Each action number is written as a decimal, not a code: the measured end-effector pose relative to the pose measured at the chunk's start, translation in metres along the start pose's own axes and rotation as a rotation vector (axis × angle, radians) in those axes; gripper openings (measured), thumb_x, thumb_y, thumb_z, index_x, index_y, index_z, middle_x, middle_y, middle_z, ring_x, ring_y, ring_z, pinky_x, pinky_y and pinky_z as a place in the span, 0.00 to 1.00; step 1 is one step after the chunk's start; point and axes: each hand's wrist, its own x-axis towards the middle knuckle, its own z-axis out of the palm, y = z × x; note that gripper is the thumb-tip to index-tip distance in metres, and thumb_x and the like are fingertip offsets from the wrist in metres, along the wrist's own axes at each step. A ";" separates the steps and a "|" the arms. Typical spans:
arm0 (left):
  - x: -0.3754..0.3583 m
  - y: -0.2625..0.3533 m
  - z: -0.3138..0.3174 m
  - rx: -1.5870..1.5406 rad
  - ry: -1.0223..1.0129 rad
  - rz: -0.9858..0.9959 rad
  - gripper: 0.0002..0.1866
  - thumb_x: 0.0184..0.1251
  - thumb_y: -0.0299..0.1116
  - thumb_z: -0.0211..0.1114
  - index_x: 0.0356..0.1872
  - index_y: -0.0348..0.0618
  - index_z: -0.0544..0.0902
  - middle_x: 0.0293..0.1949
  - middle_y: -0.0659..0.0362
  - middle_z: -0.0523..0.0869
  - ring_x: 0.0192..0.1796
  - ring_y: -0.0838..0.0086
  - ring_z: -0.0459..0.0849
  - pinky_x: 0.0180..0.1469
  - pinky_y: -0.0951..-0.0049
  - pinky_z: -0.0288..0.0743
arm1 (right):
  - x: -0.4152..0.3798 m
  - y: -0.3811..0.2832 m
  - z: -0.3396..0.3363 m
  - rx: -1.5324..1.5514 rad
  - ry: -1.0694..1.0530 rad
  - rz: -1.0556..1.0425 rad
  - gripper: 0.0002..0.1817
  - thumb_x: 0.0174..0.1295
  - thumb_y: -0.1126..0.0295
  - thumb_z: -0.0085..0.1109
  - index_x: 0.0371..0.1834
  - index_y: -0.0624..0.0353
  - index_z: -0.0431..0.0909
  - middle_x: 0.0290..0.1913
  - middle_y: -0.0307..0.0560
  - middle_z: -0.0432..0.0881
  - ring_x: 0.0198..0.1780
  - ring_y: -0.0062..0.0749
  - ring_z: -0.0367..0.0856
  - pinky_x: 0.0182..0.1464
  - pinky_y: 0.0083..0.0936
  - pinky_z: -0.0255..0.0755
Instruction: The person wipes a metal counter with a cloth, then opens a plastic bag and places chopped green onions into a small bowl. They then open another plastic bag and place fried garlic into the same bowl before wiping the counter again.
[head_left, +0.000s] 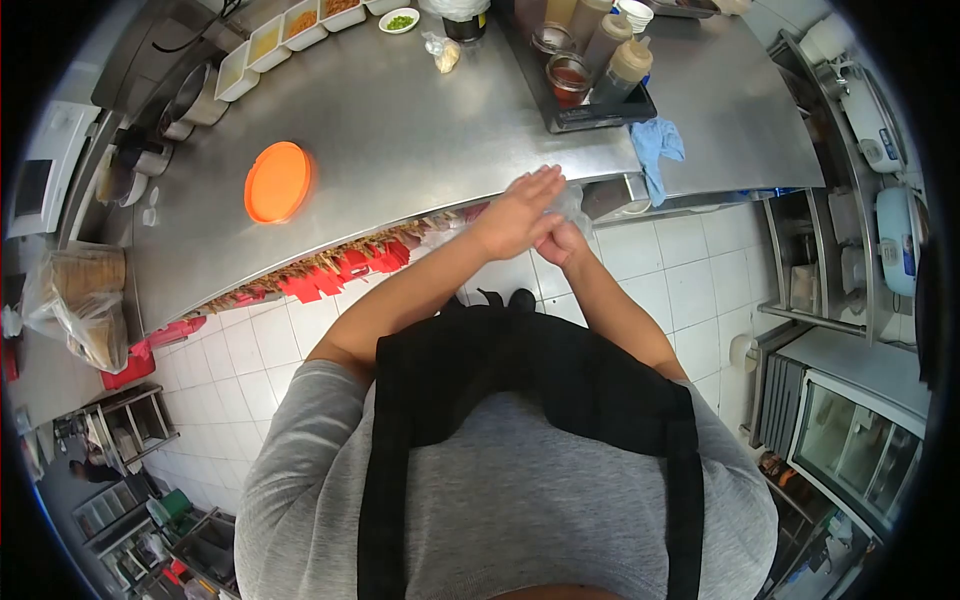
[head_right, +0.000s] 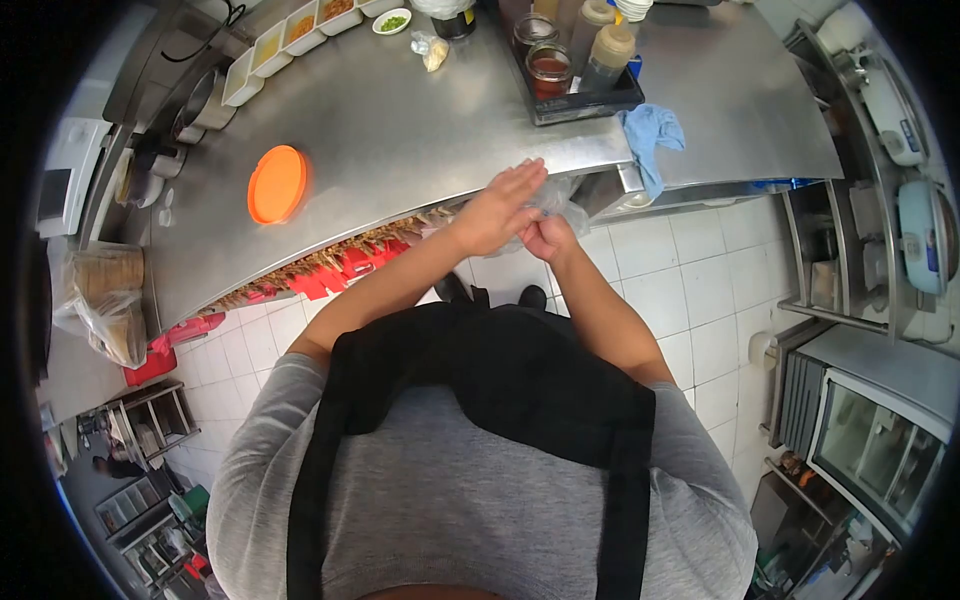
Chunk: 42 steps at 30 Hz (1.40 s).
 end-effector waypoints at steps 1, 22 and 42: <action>0.000 0.006 0.006 -0.004 -0.001 0.019 0.29 0.66 0.39 0.52 0.66 0.38 0.59 0.68 0.47 0.58 0.71 0.55 0.54 0.71 0.58 0.46 | -0.003 0.001 -0.002 -0.004 -0.071 -0.015 0.17 0.66 0.67 0.47 0.57 0.53 0.68 0.55 0.46 0.74 0.56 0.33 0.74 0.57 0.32 0.71; -0.006 -0.048 0.085 0.039 0.069 -0.191 0.09 0.51 0.24 0.58 0.34 0.40 0.81 0.47 0.54 0.77 0.49 0.59 0.77 0.49 0.65 0.75 | -0.019 -0.013 -0.067 -1.161 0.667 -0.373 0.22 0.42 0.70 0.67 0.45 0.59 0.78 0.44 0.44 0.77 0.46 0.33 0.75 0.48 0.30 0.69; 0.012 -0.085 0.159 0.454 -0.861 -0.448 0.23 0.58 0.36 0.57 0.57 0.52 0.74 0.51 0.47 0.79 0.54 0.58 0.78 0.52 0.63 0.74 | -0.117 -0.028 0.019 -0.843 0.191 0.073 0.26 0.56 0.79 0.54 0.62 0.58 0.67 0.59 0.45 0.69 0.57 0.33 0.69 0.60 0.25 0.63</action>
